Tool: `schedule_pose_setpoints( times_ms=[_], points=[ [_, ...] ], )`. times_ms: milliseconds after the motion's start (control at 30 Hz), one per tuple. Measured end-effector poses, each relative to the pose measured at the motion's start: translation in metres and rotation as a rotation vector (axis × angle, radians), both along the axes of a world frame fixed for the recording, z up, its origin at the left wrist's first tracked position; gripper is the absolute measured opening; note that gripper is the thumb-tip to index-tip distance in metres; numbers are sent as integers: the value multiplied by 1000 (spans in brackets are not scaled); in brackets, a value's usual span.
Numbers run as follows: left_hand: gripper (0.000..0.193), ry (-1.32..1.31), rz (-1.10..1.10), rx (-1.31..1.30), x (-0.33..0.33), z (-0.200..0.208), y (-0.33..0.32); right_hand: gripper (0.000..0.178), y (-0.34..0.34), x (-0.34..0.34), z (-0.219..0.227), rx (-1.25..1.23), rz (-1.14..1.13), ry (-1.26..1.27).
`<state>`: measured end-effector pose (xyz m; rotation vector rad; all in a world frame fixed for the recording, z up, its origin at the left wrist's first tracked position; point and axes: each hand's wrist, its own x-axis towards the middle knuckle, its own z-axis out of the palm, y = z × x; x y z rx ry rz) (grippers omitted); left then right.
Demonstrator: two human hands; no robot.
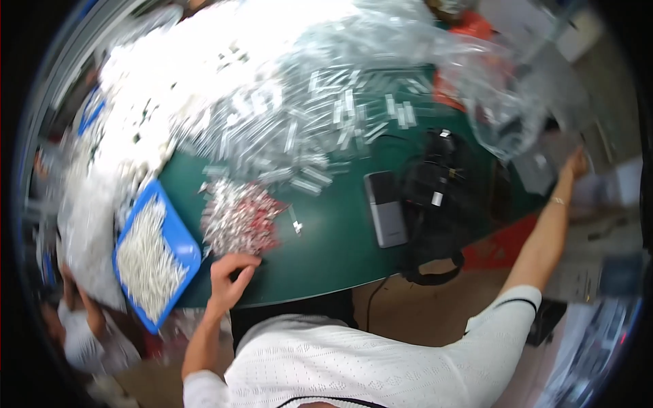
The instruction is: Assemble small plastic components by inserting white sticks into plastic caps at a factory workbench.
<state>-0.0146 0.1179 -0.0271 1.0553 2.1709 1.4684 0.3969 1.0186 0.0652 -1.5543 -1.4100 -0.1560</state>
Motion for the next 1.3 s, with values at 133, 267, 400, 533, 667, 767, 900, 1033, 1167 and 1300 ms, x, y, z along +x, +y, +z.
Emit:
schedule_pose_setpoints(
  times_ms=[133, 267, 400, 533, 667, 767, 900, 1033, 1167, 1300],
  points=[
    [14, -1, 5, -5, 5, 7, 2, 52, -23, -46, -26, 267, -33, -183],
    [16, 123, 46, -24, 24, 20, -8, 22, -224, -174, 12, 536, 486, 45],
    [15, 259, 16, 32, 28, 10, -12, 13, -496, -251, 31, 11, 1267, 129],
    [15, 295, -24, 92, 30, 9, -17, 23, -624, -300, -13, 34, 1932, -547],
    [16, 303, -66, 123, 34, 12, -32, 31, -650, -331, -63, 162, 1947, -800],
    [17, 360, 2, 122, 25, 28, -61, 24, -658, -333, -75, 163, 1943, -763],
    [14, 412, 297, 23, -26, 53, -108, 13, -683, -303, -76, 65, 1954, -652],
    [8, 567, 492, -107, -122, 58, -131, 11, -712, -283, -72, 110, 1895, -610],
    [15, 663, 593, -375, -214, 44, -111, 6, -718, -281, -70, -370, 1783, -193],
    [18, 538, 645, -392, -265, 40, -96, 19, -719, -282, -54, -867, 1761, 60]
  ],
)
